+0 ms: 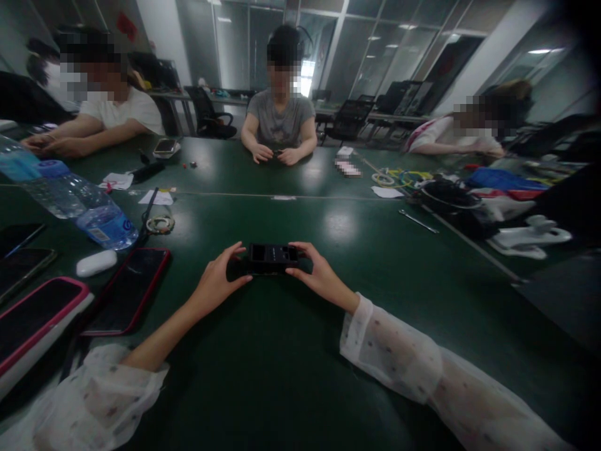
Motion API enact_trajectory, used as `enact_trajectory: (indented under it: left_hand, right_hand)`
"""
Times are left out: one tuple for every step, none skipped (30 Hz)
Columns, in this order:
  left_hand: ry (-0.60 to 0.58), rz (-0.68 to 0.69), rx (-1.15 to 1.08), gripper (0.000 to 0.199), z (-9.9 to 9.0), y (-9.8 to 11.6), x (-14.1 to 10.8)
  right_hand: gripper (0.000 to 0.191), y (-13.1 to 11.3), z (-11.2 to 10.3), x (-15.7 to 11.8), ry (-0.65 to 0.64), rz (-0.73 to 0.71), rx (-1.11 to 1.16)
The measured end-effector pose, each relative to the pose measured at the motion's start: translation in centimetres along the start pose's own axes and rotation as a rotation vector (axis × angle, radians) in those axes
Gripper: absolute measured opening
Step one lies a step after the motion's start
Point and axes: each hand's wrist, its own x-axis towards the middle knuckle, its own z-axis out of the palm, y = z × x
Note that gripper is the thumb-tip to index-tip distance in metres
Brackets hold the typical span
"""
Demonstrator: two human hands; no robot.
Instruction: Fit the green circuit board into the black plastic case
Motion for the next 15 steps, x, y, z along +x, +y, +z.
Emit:
enact_trajectory:
  left_hand:
    - [0.003,0.004,-0.004,0.073,-0.02,0.07,0.00]
    - [-0.001,0.007,-0.003,0.077,-0.05,0.15,-0.01]
    - [-0.012,0.010,0.003,0.079,-0.10,0.23,-0.01]
    - [-0.024,0.013,0.011,0.080,-0.16,0.31,-0.01]
    - [-0.034,0.014,0.019,0.078,-0.21,0.36,-0.01]
    - [-0.038,0.013,0.027,0.076,-0.25,0.39,-0.02]
    - [-0.041,0.011,0.036,0.074,-0.27,0.38,-0.02]
    - [-0.044,0.008,0.046,0.070,-0.27,0.34,-0.03]
    - [-0.046,0.003,0.055,0.067,-0.25,0.28,-0.05]
    - [-0.049,-0.004,0.062,0.064,-0.21,0.20,-0.07]
    - [-0.051,-0.013,0.066,0.061,-0.18,0.12,-0.09]
    - [-0.051,-0.023,0.067,0.059,-0.15,0.06,-0.11]
    - [-0.052,-0.033,0.066,0.058,-0.13,0.01,-0.13]
    - [-0.054,-0.040,0.063,0.057,-0.13,-0.02,-0.15]
    - [-0.057,-0.043,0.060,0.056,-0.14,-0.04,-0.16]
  right_hand:
    - [0.053,0.12,0.04,-0.04,-0.006,0.000,-0.009]
    - [0.053,0.23,0.09,-0.08,-0.018,0.000,-0.019]
    - [0.053,0.34,0.15,-0.11,-0.035,0.000,-0.031]
    - [0.053,0.44,0.21,-0.15,-0.054,0.001,-0.042]
    - [0.054,0.53,0.26,-0.18,-0.074,0.002,-0.051]
    - [0.054,0.62,0.31,-0.22,-0.092,0.004,-0.056]
    - [0.055,0.69,0.35,-0.25,-0.101,0.006,-0.057]
    - [0.055,0.75,0.38,-0.28,-0.103,0.006,-0.055]
    - [0.056,0.81,0.40,-0.30,-0.103,0.007,-0.052]
    - [0.056,0.85,0.40,-0.33,-0.102,0.009,-0.048]
    - [0.056,0.88,0.40,-0.35,-0.102,0.012,-0.045]
    - [0.056,0.90,0.40,-0.37,-0.103,0.015,-0.044]
    - [0.056,0.92,0.40,-0.39,-0.103,0.018,-0.045]
    - [0.057,0.93,0.41,-0.41,-0.103,0.020,-0.045]
    - [0.057,0.93,0.41,-0.42,-0.104,0.022,-0.045]
